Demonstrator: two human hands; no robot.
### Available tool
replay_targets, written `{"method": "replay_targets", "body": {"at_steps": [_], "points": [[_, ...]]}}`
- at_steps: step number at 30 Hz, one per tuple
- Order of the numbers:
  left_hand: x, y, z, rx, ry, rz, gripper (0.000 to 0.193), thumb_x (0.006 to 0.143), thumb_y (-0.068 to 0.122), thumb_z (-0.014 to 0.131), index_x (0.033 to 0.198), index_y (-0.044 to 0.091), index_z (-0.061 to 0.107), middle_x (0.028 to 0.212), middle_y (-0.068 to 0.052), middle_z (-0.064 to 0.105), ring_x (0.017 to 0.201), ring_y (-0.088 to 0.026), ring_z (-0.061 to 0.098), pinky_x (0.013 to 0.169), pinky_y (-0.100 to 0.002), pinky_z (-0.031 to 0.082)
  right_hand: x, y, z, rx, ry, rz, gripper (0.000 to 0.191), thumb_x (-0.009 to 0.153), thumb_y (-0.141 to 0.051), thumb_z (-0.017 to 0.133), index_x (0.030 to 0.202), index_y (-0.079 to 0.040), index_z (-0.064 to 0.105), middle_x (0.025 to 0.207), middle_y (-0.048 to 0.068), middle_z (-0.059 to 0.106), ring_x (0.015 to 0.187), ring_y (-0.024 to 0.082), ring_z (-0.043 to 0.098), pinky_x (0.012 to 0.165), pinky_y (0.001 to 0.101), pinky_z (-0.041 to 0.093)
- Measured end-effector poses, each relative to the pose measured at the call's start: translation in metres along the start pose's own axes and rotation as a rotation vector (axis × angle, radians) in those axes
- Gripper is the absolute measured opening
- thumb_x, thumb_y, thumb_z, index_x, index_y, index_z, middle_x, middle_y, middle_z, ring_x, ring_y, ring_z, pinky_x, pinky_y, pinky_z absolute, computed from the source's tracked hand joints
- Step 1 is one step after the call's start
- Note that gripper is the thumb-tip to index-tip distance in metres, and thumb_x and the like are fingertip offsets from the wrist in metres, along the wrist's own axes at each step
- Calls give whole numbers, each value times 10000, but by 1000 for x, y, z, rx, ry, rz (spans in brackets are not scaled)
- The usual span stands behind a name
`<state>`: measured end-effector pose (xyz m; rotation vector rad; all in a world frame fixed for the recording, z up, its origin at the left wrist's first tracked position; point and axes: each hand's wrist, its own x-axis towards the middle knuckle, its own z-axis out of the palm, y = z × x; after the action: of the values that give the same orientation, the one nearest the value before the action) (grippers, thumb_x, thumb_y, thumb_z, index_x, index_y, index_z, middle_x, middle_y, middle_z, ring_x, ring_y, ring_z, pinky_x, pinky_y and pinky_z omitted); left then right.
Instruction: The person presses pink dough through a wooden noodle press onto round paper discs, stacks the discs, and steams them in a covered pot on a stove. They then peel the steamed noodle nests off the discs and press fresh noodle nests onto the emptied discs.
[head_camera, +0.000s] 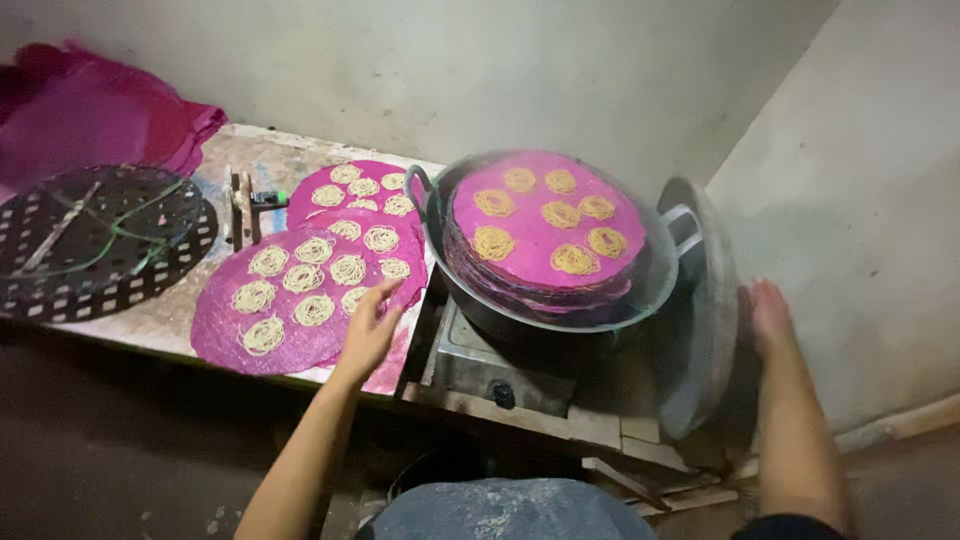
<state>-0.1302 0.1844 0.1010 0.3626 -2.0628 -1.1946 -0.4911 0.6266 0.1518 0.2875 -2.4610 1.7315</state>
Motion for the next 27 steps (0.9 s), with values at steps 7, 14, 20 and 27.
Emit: {"method": "replay_targets", "body": {"at_steps": [7, 14, 20, 27], "points": [[142, -38, -11, -576, -191, -544, 411, 1001, 278, 492, 1341, 102, 640, 1353, -50, 673, 1227, -196, 607, 953, -356, 463, -124, -19, 35, 263, 480, -553, 141, 1210, -158, 556, 1169, -23, 561, 1132, 81, 598, 956, 133, 539, 846, 289, 455], [240, -80, 1, -759, -349, -800, 513, 1006, 528, 410, 1286, 154, 622, 1307, -40, 686, 1111, -192, 608, 924, -374, 464, -203, -31, 204, 125, 296, -203, 486, 947, -113, 707, 1395, -47, 532, 849, -10, 532, 713, 34, 494, 632, 177, 422], [286, -79, 0, -935, -372, -905, 488, 989, 586, 424, 1135, 174, 643, 1149, -49, 629, 936, -191, 575, 826, -404, 462, -202, -65, 248, 36, 425, -39, 363, 997, -85, 657, 1348, -19, 594, 1040, 50, 631, 834, 88, 557, 695, 204, 424], [370, -72, -31, -1245, -404, -681, 232, 1008, 301, 457, 988, 108, 583, 857, -89, 668, 726, -231, 608, 667, -368, 511, -177, -129, 235, 488, 454, -556, 284, 958, 46, 610, 1238, 45, 657, 1260, 135, 686, 1123, 176, 626, 1098, 310, 492]]}}
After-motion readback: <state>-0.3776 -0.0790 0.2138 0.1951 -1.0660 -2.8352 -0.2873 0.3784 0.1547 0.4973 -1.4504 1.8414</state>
